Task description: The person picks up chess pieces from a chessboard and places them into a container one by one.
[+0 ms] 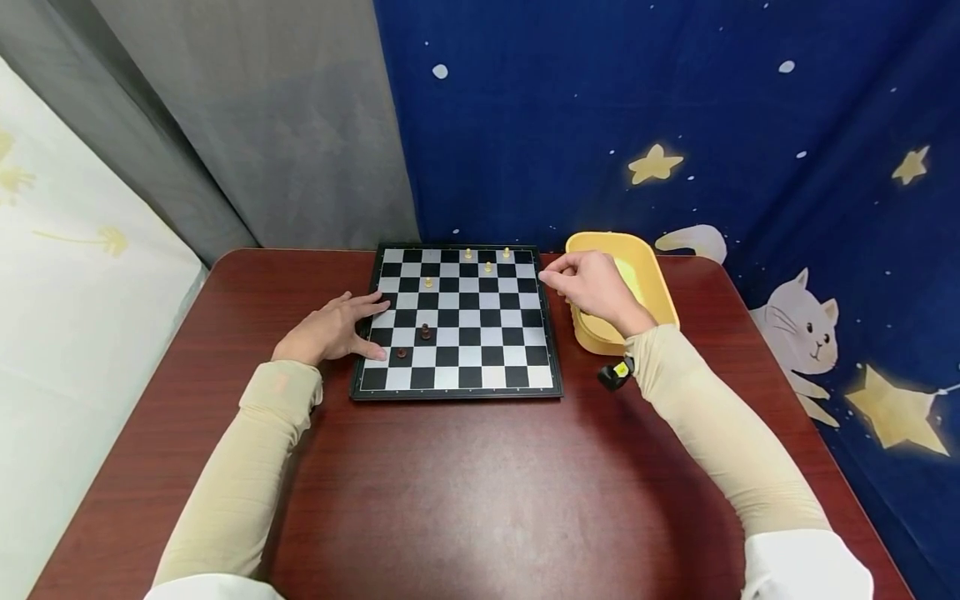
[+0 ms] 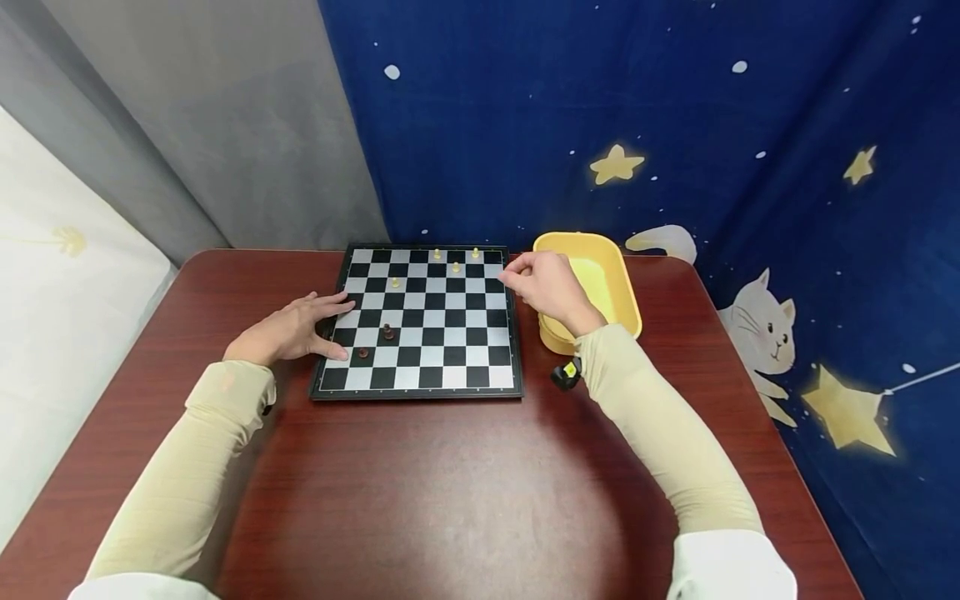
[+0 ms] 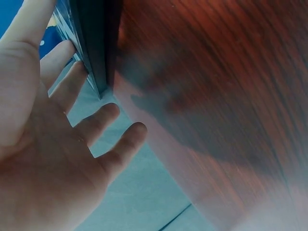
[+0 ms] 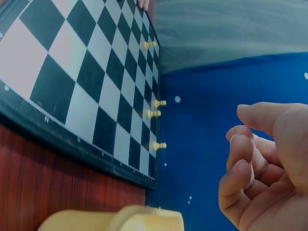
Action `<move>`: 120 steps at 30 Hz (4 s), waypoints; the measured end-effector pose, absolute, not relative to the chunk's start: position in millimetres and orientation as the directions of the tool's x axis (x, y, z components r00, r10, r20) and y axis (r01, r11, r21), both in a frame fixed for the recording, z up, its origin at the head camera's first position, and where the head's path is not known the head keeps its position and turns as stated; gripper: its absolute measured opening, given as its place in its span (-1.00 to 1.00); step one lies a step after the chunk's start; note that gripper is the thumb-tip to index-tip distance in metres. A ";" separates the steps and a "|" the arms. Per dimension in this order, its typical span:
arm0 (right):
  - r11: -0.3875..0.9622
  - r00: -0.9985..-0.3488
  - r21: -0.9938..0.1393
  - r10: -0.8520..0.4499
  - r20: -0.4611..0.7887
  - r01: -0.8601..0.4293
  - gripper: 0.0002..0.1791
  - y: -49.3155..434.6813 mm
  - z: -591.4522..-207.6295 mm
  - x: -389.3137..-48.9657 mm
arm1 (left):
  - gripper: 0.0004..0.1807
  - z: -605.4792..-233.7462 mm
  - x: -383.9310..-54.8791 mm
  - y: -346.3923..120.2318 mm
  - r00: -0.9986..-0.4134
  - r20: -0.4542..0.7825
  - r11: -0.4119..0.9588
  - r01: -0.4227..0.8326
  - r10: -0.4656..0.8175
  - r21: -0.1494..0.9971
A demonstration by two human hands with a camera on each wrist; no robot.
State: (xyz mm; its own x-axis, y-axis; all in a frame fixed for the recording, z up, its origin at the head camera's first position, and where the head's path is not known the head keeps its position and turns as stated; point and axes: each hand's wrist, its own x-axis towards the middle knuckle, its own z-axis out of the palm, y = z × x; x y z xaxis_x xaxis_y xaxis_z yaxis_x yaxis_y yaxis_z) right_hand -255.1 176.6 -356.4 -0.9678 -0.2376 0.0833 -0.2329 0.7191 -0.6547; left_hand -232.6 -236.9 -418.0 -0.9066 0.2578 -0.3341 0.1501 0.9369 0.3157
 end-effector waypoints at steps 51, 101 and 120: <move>0.622 -0.891 -0.702 -0.452 0.040 -0.347 -0.74 82.3 -407.8 -244.9 | 0.13 -421.9 -235.4 -239.1 -0.900 -0.337 0.925 0.155 0.277 0.347; 0.596 -0.828 -0.721 -0.557 -0.056 -0.352 -0.66 19.1 -437.9 -243.2 | 0.13 -424.3 -236.8 -241.8 -0.899 -0.330 0.917 0.161 0.289 0.365; 0.566 -0.845 -0.782 -0.526 -0.100 -0.260 -0.84 14.7 -438.6 -244.0 | 0.12 -424.1 -236.6 -242.4 -0.896 -0.316 0.907 0.181 0.311 0.379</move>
